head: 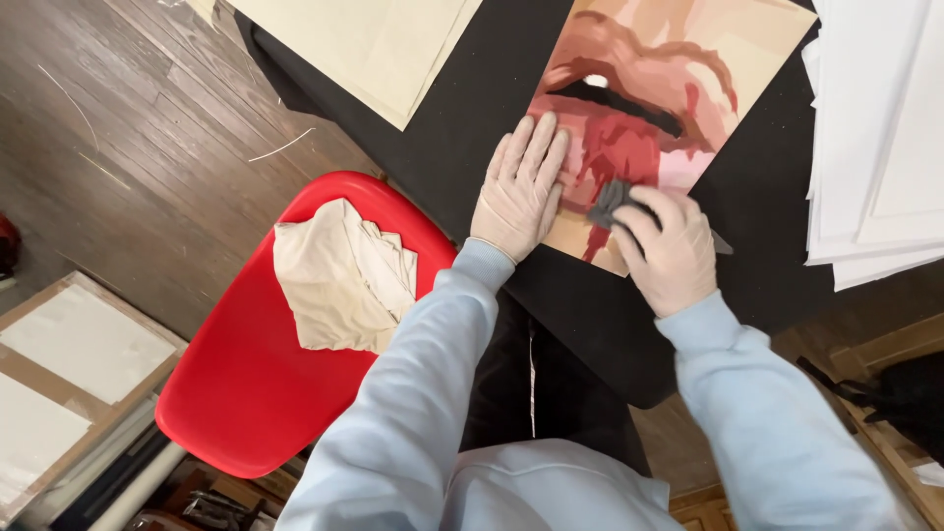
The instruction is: The recorder cleans an art print with a cloth and prepares grid-patterned mounting paper.
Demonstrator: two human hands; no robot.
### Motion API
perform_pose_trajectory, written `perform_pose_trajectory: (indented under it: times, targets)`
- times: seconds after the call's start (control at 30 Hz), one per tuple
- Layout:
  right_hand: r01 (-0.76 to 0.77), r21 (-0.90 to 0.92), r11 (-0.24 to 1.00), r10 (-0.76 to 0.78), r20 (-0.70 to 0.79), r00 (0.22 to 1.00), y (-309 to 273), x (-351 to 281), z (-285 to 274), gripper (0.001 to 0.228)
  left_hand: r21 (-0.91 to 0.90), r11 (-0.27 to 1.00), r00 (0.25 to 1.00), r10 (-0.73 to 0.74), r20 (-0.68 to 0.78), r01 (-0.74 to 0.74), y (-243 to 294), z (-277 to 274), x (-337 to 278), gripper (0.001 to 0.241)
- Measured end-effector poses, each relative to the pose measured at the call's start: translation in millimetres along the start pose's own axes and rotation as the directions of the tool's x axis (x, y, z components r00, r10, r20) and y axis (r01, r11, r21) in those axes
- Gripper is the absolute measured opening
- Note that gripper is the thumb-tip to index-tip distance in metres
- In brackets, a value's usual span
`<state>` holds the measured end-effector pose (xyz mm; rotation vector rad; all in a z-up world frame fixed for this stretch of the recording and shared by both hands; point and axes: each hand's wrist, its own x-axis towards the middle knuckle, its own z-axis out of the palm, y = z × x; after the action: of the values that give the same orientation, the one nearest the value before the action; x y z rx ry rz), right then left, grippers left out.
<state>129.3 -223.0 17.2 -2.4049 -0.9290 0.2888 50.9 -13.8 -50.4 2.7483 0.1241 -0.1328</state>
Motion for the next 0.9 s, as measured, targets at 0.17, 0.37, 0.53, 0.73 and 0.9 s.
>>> perform_pose_trajectory:
  times: [0.17,0.37,0.53,0.73,0.9]
  targets:
    - [-0.006,-0.047,0.999,0.006,0.014,1.000,-10.9,14.9,5.9,0.015,-0.016,1.000,1.000,0.004,-0.020,-0.005,-2.9,1.0,-4.1,0.069]
    - [-0.035,0.080,0.996,0.022,0.154,0.988,2.8,5.6,2.1,0.017,-0.047,0.998,0.997,0.037,-0.066,-0.040,-6.1,8.8,1.0,0.070]
    - [-0.157,-0.011,0.988,0.156,0.162,0.974,-24.1,21.3,-9.6,0.022,-0.052,0.998,0.998,0.035,-0.056,-0.038,0.0,0.0,-9.0,0.068]
    - [0.174,-0.108,0.979,-0.146,0.225,0.963,-5.5,19.8,-15.7,0.027,-0.023,1.000,1.000,0.002,-0.030,-0.003,-4.8,-0.5,-1.8,0.068]
    - [0.158,-0.062,0.986,-0.138,0.243,0.960,-12.6,-4.0,2.6,0.030,-0.025,0.999,0.999,0.031,-0.027,-0.031,-2.5,-1.2,-1.3,0.068]
